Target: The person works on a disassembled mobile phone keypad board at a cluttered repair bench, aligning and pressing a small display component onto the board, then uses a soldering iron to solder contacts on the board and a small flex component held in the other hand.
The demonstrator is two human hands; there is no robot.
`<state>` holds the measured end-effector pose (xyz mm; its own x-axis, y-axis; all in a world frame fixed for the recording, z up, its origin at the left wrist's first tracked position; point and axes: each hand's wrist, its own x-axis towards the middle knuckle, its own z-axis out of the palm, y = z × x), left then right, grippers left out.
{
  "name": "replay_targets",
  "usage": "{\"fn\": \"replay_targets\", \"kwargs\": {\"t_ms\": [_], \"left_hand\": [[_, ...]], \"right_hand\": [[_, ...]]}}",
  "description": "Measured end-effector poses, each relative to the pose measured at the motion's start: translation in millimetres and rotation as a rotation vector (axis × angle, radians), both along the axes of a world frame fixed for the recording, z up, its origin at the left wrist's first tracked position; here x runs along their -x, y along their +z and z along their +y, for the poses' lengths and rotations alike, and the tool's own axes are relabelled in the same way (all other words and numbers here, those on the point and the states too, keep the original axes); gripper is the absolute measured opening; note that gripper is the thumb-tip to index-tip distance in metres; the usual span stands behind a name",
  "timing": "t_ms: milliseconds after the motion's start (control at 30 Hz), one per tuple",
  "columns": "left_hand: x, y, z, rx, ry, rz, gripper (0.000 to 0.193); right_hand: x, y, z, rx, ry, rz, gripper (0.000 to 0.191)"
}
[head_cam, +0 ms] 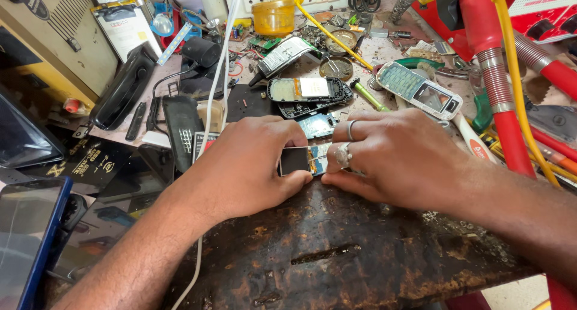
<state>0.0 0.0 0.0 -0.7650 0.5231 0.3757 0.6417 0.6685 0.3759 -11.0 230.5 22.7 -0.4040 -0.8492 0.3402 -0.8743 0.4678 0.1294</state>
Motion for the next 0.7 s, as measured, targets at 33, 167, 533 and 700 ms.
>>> {"fn": "replay_targets", "kwargs": {"t_ms": [33,167,533,700], "left_hand": [[1,0,0,-0.002,-0.009,-0.002,0.036],[1,1,-1,-0.02,0.002,-0.016,0.039],[3,-6,-6,-0.222,0.01,0.094,0.041],[11,-51,-13,-0.329,0.102,0.025,0.041]], "right_hand": [[3,-1,2,-0.004,-0.009,-0.017,0.022],[13,0,13,0.187,-0.094,-0.036,0.03],[25,-5,4,0.484,-0.343,-0.73,0.054],[28,-43,-10,0.652,-0.281,-0.764,0.05]]}}
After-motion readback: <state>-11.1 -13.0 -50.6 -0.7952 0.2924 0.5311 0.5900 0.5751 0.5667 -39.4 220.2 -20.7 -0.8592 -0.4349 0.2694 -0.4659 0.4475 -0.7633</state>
